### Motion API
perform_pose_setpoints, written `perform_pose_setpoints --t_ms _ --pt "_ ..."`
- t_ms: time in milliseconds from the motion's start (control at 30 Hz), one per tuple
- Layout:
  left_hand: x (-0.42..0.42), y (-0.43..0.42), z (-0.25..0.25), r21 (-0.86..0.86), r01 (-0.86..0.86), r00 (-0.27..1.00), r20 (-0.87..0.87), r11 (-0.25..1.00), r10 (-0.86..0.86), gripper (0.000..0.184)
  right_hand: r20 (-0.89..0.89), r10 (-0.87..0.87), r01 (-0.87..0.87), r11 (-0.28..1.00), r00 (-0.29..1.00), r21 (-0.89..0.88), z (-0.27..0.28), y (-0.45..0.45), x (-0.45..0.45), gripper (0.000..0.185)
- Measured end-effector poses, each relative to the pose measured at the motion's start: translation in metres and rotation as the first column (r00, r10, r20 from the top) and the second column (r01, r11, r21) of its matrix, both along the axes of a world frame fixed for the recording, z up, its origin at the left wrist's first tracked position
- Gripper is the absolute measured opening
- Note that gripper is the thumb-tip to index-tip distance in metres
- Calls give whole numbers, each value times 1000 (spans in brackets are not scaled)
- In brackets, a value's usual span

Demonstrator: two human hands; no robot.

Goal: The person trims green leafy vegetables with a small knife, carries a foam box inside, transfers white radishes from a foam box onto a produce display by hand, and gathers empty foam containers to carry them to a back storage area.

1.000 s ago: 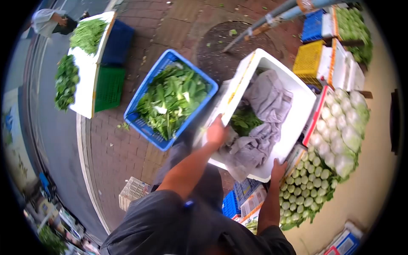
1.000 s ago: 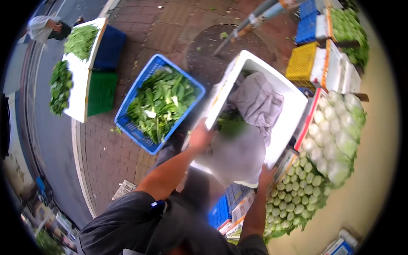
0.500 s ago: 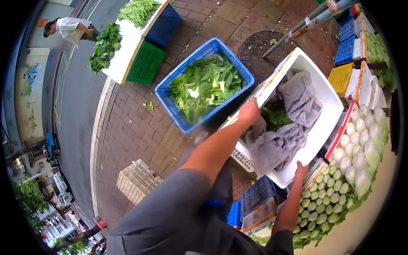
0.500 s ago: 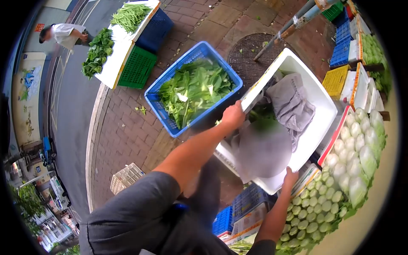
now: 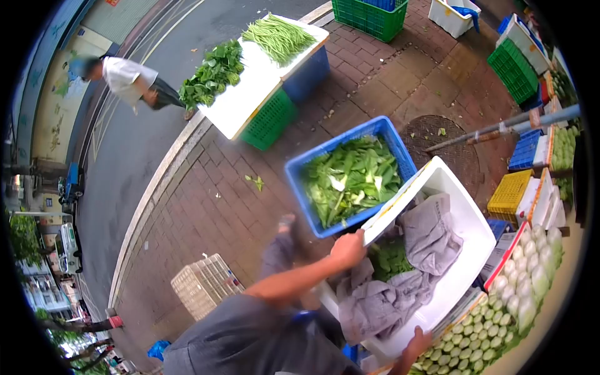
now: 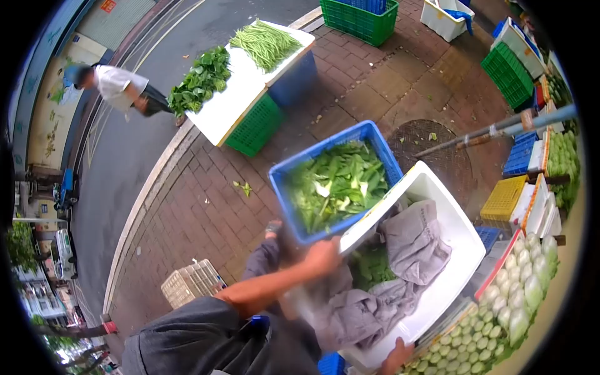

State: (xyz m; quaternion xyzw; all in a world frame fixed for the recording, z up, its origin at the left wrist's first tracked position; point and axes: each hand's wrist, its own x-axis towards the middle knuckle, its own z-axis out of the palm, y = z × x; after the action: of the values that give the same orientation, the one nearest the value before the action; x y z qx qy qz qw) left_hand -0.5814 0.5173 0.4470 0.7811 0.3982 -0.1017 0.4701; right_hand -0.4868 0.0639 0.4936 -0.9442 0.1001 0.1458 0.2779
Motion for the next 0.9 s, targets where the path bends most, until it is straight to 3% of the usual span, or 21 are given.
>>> perform_pose_setpoints --t_ms 67,167,200,300,333,367,500,667,700,767,800,833,867,900 --pt "-65 62 9 -64 -14 1000 12 998 15 36 -16 23 -25 996 1000 -81 40 84 -52 54" --pt "-170 185 24 -73 -22 995 95 997 29 37 141 -58 37 988 988 152 47 178 -164 54" --pt "-203 229 36 -71 -13 992 124 997 22 37 128 -72 62 995 989 76 61 214 -195 56" --pt "-293 346 90 -75 -31 981 187 997 44 36 -15 -34 28 951 999 -308 174 394 -302 63" --pt "-318 380 101 -65 -61 978 197 996 73 35 -46 -30 15 955 999 -295 172 412 -317 74" --pt "-339 400 101 -48 -110 966 229 993 118 34 -142 52 -128 792 988 -597 219 494 -345 71" --pt "-430 472 130 3 -249 921 310 968 236 33 29 256 -238 929 966 -283 226 571 -401 56" --pt "-491 513 177 113 -375 894 305 920 327 27 121 444 -444 896 888 -23 238 630 -406 41" --pt "-521 519 180 125 -422 882 286 898 374 27 144 489 -496 869 860 12 241 633 -405 40" --pt "-530 521 191 99 -441 877 261 892 404 27 151 579 -571 815 801 -96 222 616 -368 51" --pt "-533 547 183 108 -531 835 232 840 498 27 111 591 -600 773 799 205 173 643 -320 52" --pt "-551 580 168 135 -511 853 201 849 482 28 89 560 -527 698 824 485 121 661 -305 54" --pt "-576 616 151 83 -520 846 190 850 498 30 84 580 -565 735 810 375 112 714 -322 50" --pt "-585 635 138 97 -579 808 201 810 554 31 71 527 -497 736 847 459 148 782 -366 45"
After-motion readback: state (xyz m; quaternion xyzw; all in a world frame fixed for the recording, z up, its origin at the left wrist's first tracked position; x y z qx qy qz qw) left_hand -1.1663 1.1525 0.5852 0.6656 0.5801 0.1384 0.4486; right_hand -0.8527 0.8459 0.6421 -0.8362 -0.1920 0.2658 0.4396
